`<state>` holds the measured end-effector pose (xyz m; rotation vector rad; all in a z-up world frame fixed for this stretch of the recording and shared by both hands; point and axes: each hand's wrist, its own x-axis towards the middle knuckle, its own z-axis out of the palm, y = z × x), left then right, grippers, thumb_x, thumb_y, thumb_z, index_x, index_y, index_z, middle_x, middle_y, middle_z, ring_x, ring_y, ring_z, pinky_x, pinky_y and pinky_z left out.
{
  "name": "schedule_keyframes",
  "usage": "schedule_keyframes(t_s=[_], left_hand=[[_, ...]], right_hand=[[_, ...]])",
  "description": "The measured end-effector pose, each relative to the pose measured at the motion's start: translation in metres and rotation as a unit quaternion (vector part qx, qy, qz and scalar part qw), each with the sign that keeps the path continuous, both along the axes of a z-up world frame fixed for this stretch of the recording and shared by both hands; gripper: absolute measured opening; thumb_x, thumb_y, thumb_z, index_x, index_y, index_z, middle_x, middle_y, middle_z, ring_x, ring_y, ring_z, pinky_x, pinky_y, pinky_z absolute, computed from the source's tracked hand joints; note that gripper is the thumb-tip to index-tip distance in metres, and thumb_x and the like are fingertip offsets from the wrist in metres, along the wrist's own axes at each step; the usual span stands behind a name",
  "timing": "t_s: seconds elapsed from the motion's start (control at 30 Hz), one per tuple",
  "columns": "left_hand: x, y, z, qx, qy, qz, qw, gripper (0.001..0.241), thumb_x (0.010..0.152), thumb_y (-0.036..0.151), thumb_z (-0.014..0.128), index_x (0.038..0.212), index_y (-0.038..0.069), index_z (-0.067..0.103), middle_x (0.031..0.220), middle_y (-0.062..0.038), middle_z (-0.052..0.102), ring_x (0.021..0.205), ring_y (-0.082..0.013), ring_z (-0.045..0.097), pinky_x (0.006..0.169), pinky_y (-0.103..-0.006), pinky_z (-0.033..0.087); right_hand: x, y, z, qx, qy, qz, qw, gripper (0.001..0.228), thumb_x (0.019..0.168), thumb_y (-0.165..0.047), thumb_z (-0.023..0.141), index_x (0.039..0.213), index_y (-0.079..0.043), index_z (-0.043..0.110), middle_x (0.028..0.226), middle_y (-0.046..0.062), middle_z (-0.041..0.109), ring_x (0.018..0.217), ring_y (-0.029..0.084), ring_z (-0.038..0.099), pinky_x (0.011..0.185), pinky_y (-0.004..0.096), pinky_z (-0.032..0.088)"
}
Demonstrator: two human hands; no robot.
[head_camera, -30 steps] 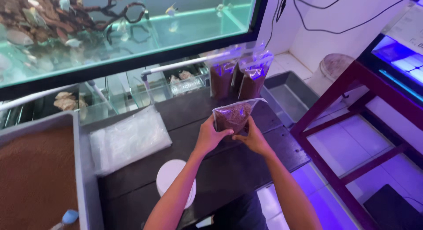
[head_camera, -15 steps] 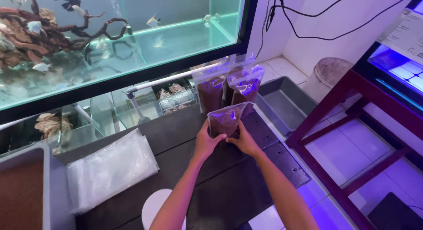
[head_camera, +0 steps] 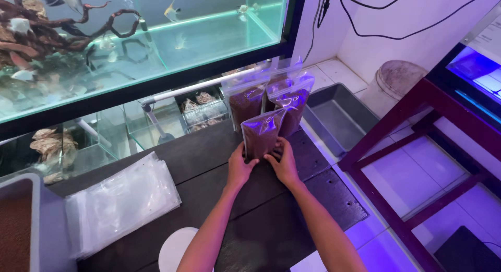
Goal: The person scoops brown fish food pellets from a large tray into a clear plastic bag using a small scoop. They then place the filled bag on a digital scale to weigh it, seal the bag, and set it aside with other packaged bags.
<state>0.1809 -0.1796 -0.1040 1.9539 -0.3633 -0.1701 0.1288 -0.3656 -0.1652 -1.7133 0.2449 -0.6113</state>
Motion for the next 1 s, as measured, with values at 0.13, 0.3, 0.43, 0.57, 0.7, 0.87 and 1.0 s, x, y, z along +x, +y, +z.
schedule_keyframes(t_s=[0.13, 0.3, 0.43, 0.57, 0.7, 0.87, 1.0], left_hand=[[0.02, -0.007, -0.017, 0.023, -0.013, 0.004, 1.0, 0.095, 0.087, 0.021, 0.1, 0.17, 0.01, 0.055, 0.136, -0.024, 0.074, 0.123, -0.0437, 0.079, 0.107, -0.049, 0.071], [0.028, -0.005, -0.014, 0.029, -0.063, -0.012, 0.998, 0.092, 0.085, 0.023, 0.101, 0.165, 0.003, 0.06, 0.141, -0.03, 0.076, 0.134, -0.0507, 0.071, 0.118, -0.059, 0.058], [0.033, -0.007, -0.023, 0.034, -0.059, -0.004, 0.998, 0.092, 0.086, 0.026, 0.101, 0.165, 0.005, 0.06, 0.143, -0.025, 0.077, 0.137, -0.045, 0.071, 0.121, -0.055, 0.057], [0.035, -0.009, -0.018, 0.03, -0.071, -0.003, 0.997, 0.094, 0.087, 0.024, 0.1, 0.169, 0.008, 0.057, 0.141, -0.027, 0.077, 0.137, -0.0471, 0.07, 0.12, -0.0551, 0.057], [0.04, -0.01, -0.031, 0.027, -0.094, -0.01, 0.995, 0.094, 0.089, 0.02, 0.097, 0.172, 0.007, 0.054, 0.144, -0.03, 0.076, 0.138, -0.0496, 0.069, 0.121, -0.0585, 0.055], [0.045, -0.013, -0.039, 0.029, -0.102, -0.005, 0.994, 0.096, 0.088, 0.02, 0.098, 0.173, 0.009, 0.054, 0.143, -0.028, 0.077, 0.137, -0.0483, 0.069, 0.121, -0.0575, 0.055], [0.046, -0.014, -0.04, 0.04, -0.112, -0.003, 0.993, 0.097, 0.089, 0.023, 0.098, 0.174, 0.011, 0.053, 0.142, -0.024, 0.078, 0.135, -0.0435, 0.071, 0.121, -0.0524, 0.056]], right_hand=[[0.011, -0.005, -0.002, -0.015, -0.001, -0.004, 1.0, 0.09, 0.092, -0.002, 0.096, 0.165, -0.002, 0.044, 0.138, 0.024, 0.053, 0.13, 0.045, 0.07, 0.114, 0.054, 0.066], [0.023, -0.011, -0.011, -0.034, 0.018, -0.01, 0.999, 0.09, 0.094, -0.006, 0.097, 0.167, -0.003, 0.044, 0.138, 0.022, 0.055, 0.127, 0.042, 0.071, 0.112, 0.051, 0.065], [0.019, -0.006, 0.004, -0.048, 0.025, -0.02, 0.998, 0.089, 0.094, -0.005, 0.096, 0.167, -0.003, 0.045, 0.14, 0.025, 0.056, 0.129, 0.046, 0.072, 0.111, 0.054, 0.066], [0.016, 0.0, 0.019, -0.085, 0.037, -0.032, 0.995, 0.086, 0.097, -0.01, 0.093, 0.168, -0.004, 0.044, 0.143, 0.025, 0.057, 0.132, 0.046, 0.073, 0.108, 0.052, 0.068], [0.01, 0.011, 0.033, -0.104, 0.047, -0.048, 0.992, 0.084, 0.1, -0.011, 0.091, 0.17, -0.005, 0.044, 0.148, 0.027, 0.058, 0.133, 0.047, 0.073, 0.108, 0.051, 0.068], [0.011, 0.012, 0.032, -0.109, 0.061, -0.058, 0.991, 0.084, 0.101, -0.014, 0.09, 0.171, -0.005, 0.044, 0.149, 0.027, 0.059, 0.134, 0.045, 0.073, 0.108, 0.049, 0.068], [0.012, 0.013, 0.029, -0.115, 0.065, -0.062, 0.989, 0.084, 0.102, -0.016, 0.089, 0.172, -0.006, 0.044, 0.153, 0.028, 0.059, 0.136, 0.044, 0.072, 0.109, 0.047, 0.068]])
